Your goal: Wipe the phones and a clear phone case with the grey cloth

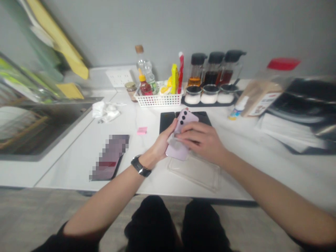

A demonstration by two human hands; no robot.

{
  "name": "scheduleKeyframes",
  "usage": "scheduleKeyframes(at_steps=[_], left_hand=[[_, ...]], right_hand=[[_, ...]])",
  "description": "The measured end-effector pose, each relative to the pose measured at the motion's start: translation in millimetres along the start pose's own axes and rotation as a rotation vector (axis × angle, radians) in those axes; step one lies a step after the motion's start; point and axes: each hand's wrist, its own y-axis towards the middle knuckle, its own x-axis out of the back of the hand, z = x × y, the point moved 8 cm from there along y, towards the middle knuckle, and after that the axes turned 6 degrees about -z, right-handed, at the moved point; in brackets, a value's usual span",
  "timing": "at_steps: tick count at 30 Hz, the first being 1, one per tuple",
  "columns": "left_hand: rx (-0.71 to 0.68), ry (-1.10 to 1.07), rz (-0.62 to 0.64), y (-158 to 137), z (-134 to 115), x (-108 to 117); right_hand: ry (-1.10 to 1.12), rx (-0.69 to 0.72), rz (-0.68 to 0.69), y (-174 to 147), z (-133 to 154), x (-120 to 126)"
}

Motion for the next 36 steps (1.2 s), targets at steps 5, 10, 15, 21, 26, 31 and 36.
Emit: scheduleKeyframes(at_steps=[5, 10, 15, 21, 26, 31, 36], left_hand=[[-0.075, -0.002, -0.068, 5, -10, 7], [-0.116, -0.14, -0.038, 6, -14, 8], [-0.054, -0.096, 0.047, 6, -6, 0], [-0.036, -0.07, 0.034, 1, -7, 1], [-0.062, -0.086, 0.007, 2, -8, 2], [-0.068, -0.106, -0.014, 1, -11, 3], [0.004, -0.077, 0.029, -3, -7, 2]], right_hand=[[0.054, 0.104, 0.175, -4, 19, -18], [-0.155, -0.001, 0.059, -1, -7, 2], [-0.008, 0.213, 0.159, -4, 24, -15], [-0.181, -0.002, -0.043, 0, -22, 17], [-0.095, 0.105, 0.027, -2, 5, -3], [-0.092, 0.156, 0.035, -3, 12, -4], [-0.217, -0.03, -0.104, -1, -33, 25]])
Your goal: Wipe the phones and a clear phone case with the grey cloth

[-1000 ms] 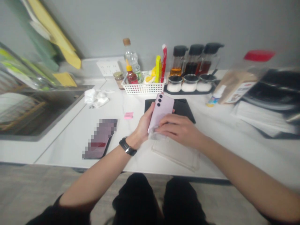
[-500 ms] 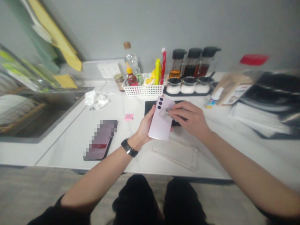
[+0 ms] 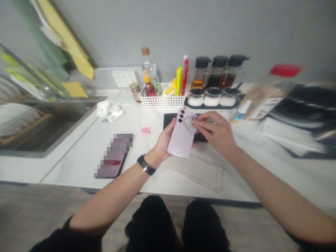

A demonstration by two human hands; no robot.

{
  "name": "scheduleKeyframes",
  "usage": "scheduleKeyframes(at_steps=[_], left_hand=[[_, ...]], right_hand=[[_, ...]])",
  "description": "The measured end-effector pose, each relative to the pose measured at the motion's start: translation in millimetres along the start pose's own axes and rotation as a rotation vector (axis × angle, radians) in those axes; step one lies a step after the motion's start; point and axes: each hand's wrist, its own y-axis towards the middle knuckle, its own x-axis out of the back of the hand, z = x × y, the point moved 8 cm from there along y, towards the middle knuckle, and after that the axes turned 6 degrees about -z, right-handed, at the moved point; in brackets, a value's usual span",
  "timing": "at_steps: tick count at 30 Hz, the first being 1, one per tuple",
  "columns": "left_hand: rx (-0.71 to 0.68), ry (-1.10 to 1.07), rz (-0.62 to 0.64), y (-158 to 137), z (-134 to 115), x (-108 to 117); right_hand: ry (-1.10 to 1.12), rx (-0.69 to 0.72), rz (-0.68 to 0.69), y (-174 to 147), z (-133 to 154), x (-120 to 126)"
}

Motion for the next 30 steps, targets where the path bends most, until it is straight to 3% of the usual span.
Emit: scheduleKeyframes(at_steps=[6, 8, 13, 19, 24, 30], left_hand=[[-0.08, -0.032, -0.03, 7, -5, 2], [-0.074, -0.027, -0.046, 7, -5, 3], [-0.085, -0.063, -0.085, 6, -7, 7], [-0.084, -0.047, 0.003, 13, -2, 6], [-0.101, -0.089, -0.018, 10, -9, 9], [-0.081, -0.128, -0.116, 5, -10, 10]], right_hand=[[0.223, 0.221, 0.186, -10, 57, -27], [0.224, 0.225, 0.184, -11, 56, -26], [0.061, 0.012, 0.085, -8, 14, -15], [0.188, 0.231, 0.191, -14, 62, -31], [0.158, 0.208, 0.176, -12, 54, -24], [0.187, 0.275, 0.191, -13, 63, -26]])
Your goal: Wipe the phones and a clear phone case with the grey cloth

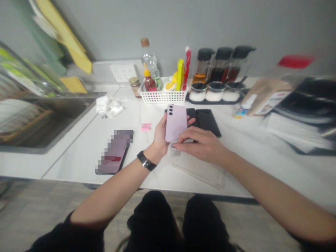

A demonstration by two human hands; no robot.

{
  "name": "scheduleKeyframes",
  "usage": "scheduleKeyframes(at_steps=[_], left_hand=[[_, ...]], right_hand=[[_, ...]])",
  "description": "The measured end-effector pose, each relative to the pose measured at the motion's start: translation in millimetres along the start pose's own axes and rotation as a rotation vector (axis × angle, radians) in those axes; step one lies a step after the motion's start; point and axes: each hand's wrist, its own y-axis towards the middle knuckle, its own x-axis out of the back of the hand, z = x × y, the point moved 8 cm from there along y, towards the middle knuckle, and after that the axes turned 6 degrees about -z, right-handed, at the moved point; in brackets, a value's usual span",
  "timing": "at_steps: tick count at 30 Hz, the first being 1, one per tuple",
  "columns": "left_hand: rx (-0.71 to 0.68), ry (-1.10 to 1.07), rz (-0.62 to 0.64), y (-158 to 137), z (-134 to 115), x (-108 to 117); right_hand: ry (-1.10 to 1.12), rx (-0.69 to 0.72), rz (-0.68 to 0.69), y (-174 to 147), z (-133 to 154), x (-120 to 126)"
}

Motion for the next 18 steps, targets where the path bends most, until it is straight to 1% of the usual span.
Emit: scheduleKeyframes(at_steps=[5, 6, 9, 13, 16, 18], left_hand=[[-0.078, 0.049, -0.04, 1, -11, 3], [-0.07, 0.054, -0.025, 0, -11, 2], [0.012, 0.07, 0.034, -2, -3, -3], [0.104, 0.103, 0.022, -4, 13, -6], [0.156, 0.094, 0.018, -5, 22, -9], [0.131, 0.107, 0.01, -6, 23, -9]], right_hand=[[-0.017, 0.001, 0.009, -3, -2, 0], [-0.007, 0.005, 0.016, -4, -1, -1], [0.019, 0.017, 0.03, -4, 3, -6], [-0.07, 0.056, 0.028, -2, 11, -11], [-0.116, 0.013, -0.014, 0, 5, -5], [-0.13, -0.022, -0.065, 1, -4, 3]])
